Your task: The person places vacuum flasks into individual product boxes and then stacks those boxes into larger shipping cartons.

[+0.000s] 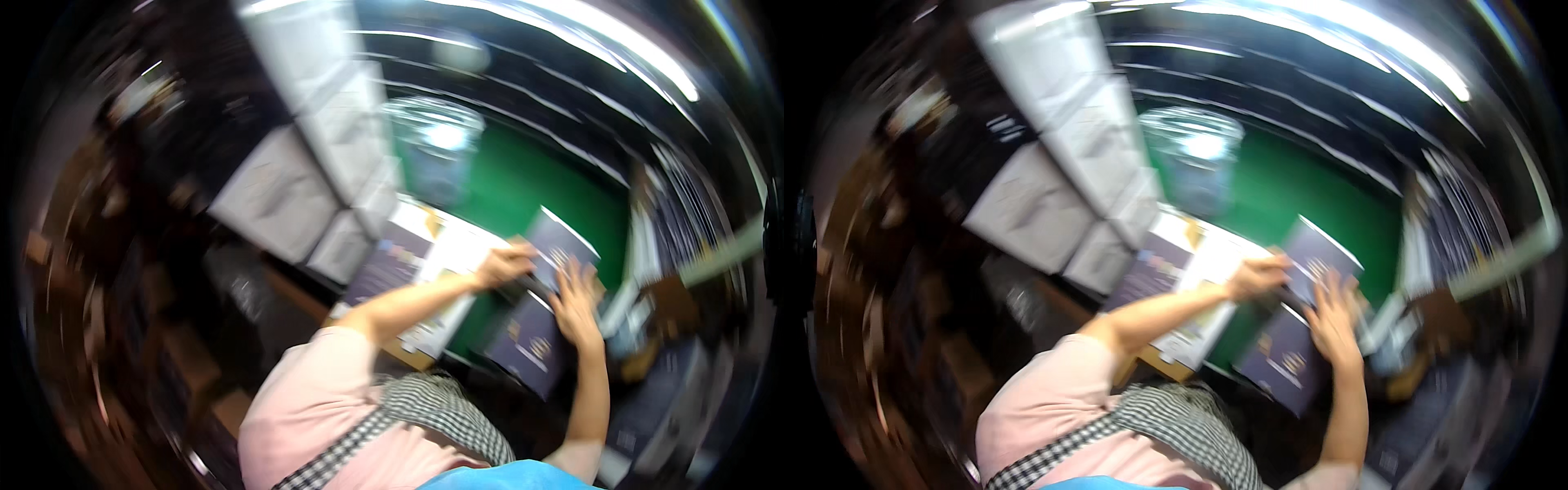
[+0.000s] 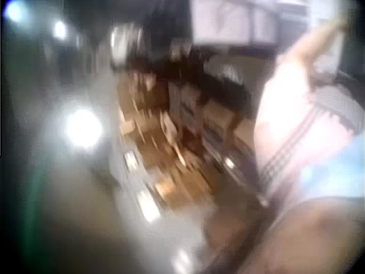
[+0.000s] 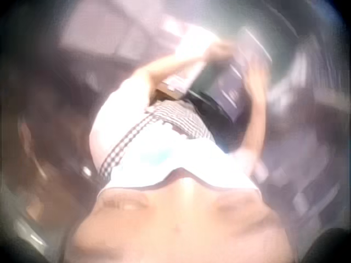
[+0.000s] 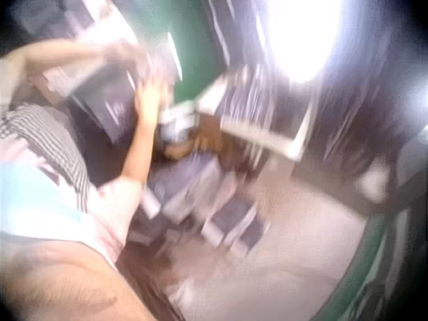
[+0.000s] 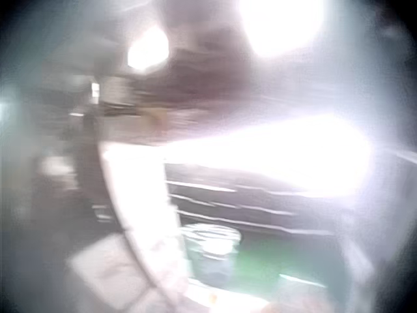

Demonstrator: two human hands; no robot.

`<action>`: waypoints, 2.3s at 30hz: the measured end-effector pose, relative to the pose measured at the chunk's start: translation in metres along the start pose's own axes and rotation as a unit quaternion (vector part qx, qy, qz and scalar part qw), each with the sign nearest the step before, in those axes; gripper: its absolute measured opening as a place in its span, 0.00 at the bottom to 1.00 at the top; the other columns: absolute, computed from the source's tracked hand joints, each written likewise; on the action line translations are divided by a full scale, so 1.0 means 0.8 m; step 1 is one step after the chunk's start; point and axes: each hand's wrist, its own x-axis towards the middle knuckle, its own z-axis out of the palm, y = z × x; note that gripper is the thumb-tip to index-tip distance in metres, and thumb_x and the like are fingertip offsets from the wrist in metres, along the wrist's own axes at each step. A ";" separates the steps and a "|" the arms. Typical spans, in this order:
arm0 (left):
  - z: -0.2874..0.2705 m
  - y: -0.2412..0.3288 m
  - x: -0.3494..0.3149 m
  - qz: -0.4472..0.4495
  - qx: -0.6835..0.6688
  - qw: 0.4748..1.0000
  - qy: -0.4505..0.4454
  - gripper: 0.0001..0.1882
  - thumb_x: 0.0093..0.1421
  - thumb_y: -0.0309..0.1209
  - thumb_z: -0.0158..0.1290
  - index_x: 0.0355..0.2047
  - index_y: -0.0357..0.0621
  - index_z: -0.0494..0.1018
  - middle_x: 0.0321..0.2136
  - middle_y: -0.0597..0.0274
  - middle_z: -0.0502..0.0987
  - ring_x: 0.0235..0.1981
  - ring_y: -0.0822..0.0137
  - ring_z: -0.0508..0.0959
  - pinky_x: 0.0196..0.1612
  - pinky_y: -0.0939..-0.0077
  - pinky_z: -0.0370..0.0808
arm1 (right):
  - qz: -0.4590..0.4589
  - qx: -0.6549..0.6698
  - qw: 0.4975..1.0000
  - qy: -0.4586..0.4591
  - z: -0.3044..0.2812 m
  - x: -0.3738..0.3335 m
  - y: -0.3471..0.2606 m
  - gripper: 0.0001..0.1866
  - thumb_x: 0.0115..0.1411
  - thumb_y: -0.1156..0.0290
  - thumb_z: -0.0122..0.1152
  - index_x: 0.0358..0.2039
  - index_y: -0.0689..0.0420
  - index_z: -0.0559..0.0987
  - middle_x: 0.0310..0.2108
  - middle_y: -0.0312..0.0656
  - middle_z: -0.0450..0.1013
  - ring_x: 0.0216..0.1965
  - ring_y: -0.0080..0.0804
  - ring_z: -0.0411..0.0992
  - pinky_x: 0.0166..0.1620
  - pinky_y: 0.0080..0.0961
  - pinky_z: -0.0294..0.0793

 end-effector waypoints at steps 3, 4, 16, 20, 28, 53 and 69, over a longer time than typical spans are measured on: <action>0.012 0.009 0.007 0.035 0.046 0.997 0.057 0.31 0.54 0.33 0.65 0.57 0.37 0.71 0.55 0.51 0.75 0.56 0.63 0.75 0.58 0.72 0.71 | 0.056 -0.028 0.997 -0.055 -0.032 -0.002 -0.028 0.40 0.62 0.60 0.57 0.71 0.54 0.52 0.73 0.52 0.38 0.72 0.63 0.29 0.67 0.66 0.29; 0.011 0.005 0.006 0.059 0.067 0.992 0.092 0.33 0.54 0.34 0.66 0.58 0.36 0.69 0.56 0.49 0.74 0.56 0.62 0.74 0.59 0.71 0.70 | 0.059 -0.020 0.994 -0.085 -0.028 0.001 -0.027 0.41 0.62 0.61 0.57 0.71 0.54 0.50 0.73 0.51 0.36 0.72 0.62 0.28 0.68 0.65 0.28; -0.032 -0.047 0.072 0.004 -0.049 0.999 -0.020 0.33 0.51 0.37 0.66 0.55 0.33 0.72 0.50 0.46 0.78 0.51 0.60 0.78 0.55 0.70 0.74 | -0.004 -0.015 1.000 -0.012 0.008 0.078 -0.069 0.58 0.51 0.55 0.70 0.71 0.60 0.43 0.72 0.57 0.37 0.74 0.53 0.31 0.70 0.58 0.27; 0.010 -0.037 0.064 -0.035 0.114 0.992 0.047 0.35 0.56 0.43 0.63 0.58 0.33 0.68 0.55 0.39 0.73 0.56 0.51 0.74 0.61 0.65 0.69 | 0.006 0.005 1.000 0.008 0.024 0.072 -0.035 0.58 0.50 0.55 0.71 0.71 0.58 0.44 0.72 0.57 0.37 0.74 0.52 0.32 0.69 0.59 0.29; -0.014 -0.077 0.043 0.027 0.222 0.958 0.178 0.34 0.59 0.51 0.55 0.55 0.36 0.68 0.53 0.37 0.69 0.51 0.43 0.73 0.50 0.54 0.74 | -0.070 0.072 0.993 0.056 0.025 0.107 -0.064 0.48 0.56 0.50 0.62 0.70 0.56 0.52 0.72 0.54 0.41 0.73 0.54 0.38 0.70 0.52 0.35; 0.001 0.026 0.005 -0.379 -0.284 0.879 -0.057 0.13 0.61 0.37 0.61 0.35 0.39 0.73 0.28 0.58 0.80 0.27 0.66 0.81 0.33 0.75 0.80 | -0.040 0.225 0.967 0.112 0.028 0.079 -0.016 0.43 0.43 0.55 0.71 0.61 0.53 0.69 0.67 0.49 0.57 0.71 0.43 0.49 0.72 0.48 0.38; -0.028 0.035 0.023 -0.311 -0.286 0.885 -0.195 0.18 0.70 0.32 0.47 0.45 0.22 0.71 0.42 0.37 0.78 0.44 0.49 0.81 0.50 0.61 0.80 | -0.028 0.236 0.960 0.148 0.034 0.082 -0.022 0.31 0.51 0.60 0.68 0.57 0.55 0.75 0.64 0.48 0.62 0.69 0.42 0.54 0.72 0.49 0.40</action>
